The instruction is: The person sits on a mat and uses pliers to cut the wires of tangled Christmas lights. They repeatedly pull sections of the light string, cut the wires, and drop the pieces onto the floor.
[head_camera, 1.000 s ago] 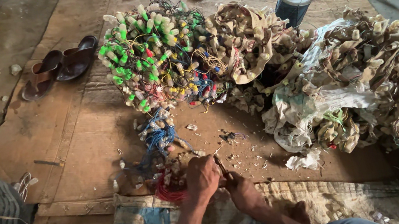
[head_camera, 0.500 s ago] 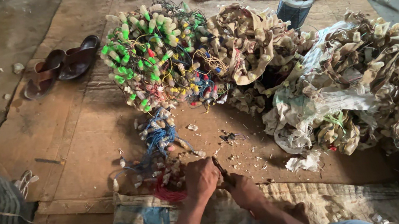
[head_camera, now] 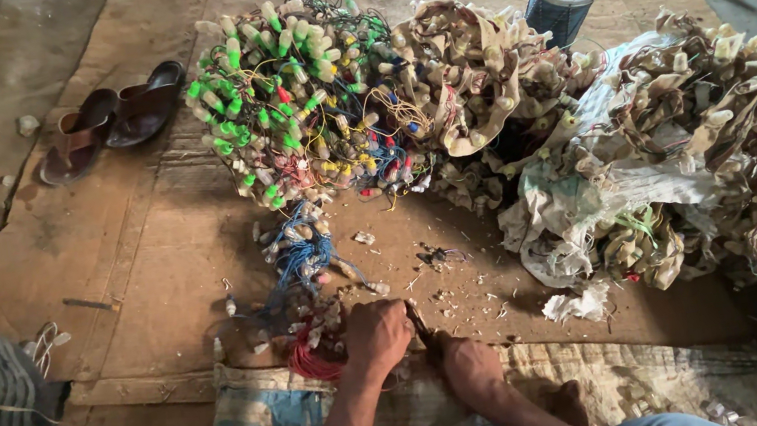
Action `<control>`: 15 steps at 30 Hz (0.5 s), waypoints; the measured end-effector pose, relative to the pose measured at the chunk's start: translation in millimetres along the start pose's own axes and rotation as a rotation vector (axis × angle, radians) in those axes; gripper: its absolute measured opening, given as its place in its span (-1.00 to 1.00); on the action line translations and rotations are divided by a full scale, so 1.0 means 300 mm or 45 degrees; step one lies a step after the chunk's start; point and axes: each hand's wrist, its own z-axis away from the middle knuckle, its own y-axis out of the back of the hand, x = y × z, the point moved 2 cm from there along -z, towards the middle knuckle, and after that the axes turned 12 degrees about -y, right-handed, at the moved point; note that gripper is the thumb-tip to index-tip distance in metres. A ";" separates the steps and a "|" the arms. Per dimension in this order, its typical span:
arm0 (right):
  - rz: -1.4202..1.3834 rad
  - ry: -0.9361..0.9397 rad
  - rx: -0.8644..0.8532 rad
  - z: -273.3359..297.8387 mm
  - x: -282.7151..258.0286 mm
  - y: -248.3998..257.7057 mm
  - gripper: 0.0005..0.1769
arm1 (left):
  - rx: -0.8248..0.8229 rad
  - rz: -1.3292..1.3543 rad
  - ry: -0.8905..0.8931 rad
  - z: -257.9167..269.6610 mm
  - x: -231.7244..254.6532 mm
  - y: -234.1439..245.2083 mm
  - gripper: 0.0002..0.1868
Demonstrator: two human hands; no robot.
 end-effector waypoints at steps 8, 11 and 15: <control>-0.353 -0.180 -0.265 0.103 0.017 0.055 -0.54 | 0.068 0.024 0.112 0.035 -0.034 -0.053 -0.90; -0.172 -0.035 -0.049 0.129 0.027 0.056 -0.69 | -0.006 0.012 0.231 0.028 -0.028 -0.067 -0.87; -0.340 0.005 -0.116 0.147 -0.008 0.076 -0.58 | 0.133 0.064 0.229 0.018 -0.026 -0.033 -0.82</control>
